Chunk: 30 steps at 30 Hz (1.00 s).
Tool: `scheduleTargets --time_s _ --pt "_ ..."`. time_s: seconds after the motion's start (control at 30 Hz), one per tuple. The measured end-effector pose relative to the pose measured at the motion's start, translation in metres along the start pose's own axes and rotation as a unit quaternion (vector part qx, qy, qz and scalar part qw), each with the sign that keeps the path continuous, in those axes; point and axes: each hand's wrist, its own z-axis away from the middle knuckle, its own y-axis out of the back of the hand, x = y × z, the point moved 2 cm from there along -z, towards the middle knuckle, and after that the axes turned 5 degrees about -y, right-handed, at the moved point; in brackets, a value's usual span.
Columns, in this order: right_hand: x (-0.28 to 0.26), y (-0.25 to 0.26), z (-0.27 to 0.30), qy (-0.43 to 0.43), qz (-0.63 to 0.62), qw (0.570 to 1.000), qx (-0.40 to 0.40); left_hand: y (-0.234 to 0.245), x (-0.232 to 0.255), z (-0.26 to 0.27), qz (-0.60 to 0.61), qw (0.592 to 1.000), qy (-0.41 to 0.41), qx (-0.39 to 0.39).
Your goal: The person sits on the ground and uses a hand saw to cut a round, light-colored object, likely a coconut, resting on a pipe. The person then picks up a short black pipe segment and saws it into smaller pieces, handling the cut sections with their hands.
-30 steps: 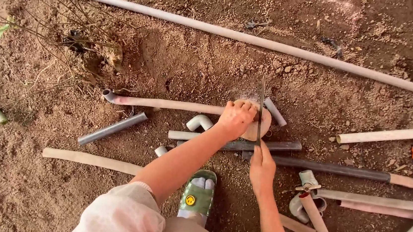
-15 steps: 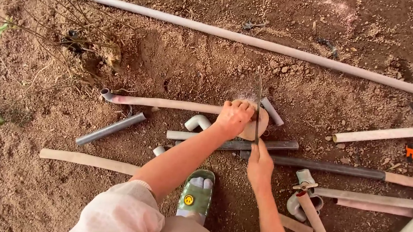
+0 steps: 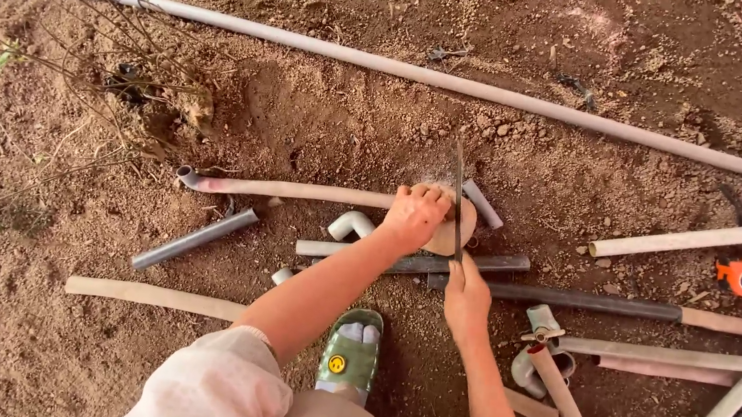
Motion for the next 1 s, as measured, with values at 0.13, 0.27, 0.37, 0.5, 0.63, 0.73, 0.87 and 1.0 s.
scheduleTargets --time_s 0.13,0.27,0.37,0.5,0.63,0.73,0.87,1.0 --pt "0.034 0.002 0.003 -0.044 -0.004 0.999 0.007 -0.015 -0.004 0.003 0.008 1.0 -0.006 -0.003" --pt "0.004 -0.001 -0.028 -0.003 0.01 1.0 0.014 -0.011 -0.003 0.001 0.007 1.0 -0.006 -0.004" --pt "0.003 -0.009 -0.042 0.027 0.014 0.999 0.017 -0.007 -0.001 0.003 0.02 1.0 0.0 -0.017" --pt "0.016 -0.01 -0.013 0.028 -0.007 0.999 0.018 -0.026 -0.003 0.005 0.023 0.999 0.013 -0.043" --pt "0.064 -0.007 -0.003 -0.002 -0.004 0.999 0.04 -0.013 -0.006 0.001 0.037 0.997 0.014 -0.063" --pt "0.042 -0.003 -0.009 -0.011 0.002 0.999 0.031 -0.002 -0.004 -0.001 0.057 0.993 0.017 -0.101" --pt "0.008 -0.007 -0.043 0.053 -0.004 0.998 0.016 -0.014 -0.006 0.0 0.044 0.993 0.016 -0.113" --pt "-0.008 -0.012 -0.007 0.016 0.017 1.0 0.001 -0.016 -0.009 0.001 0.073 0.987 0.028 -0.138"
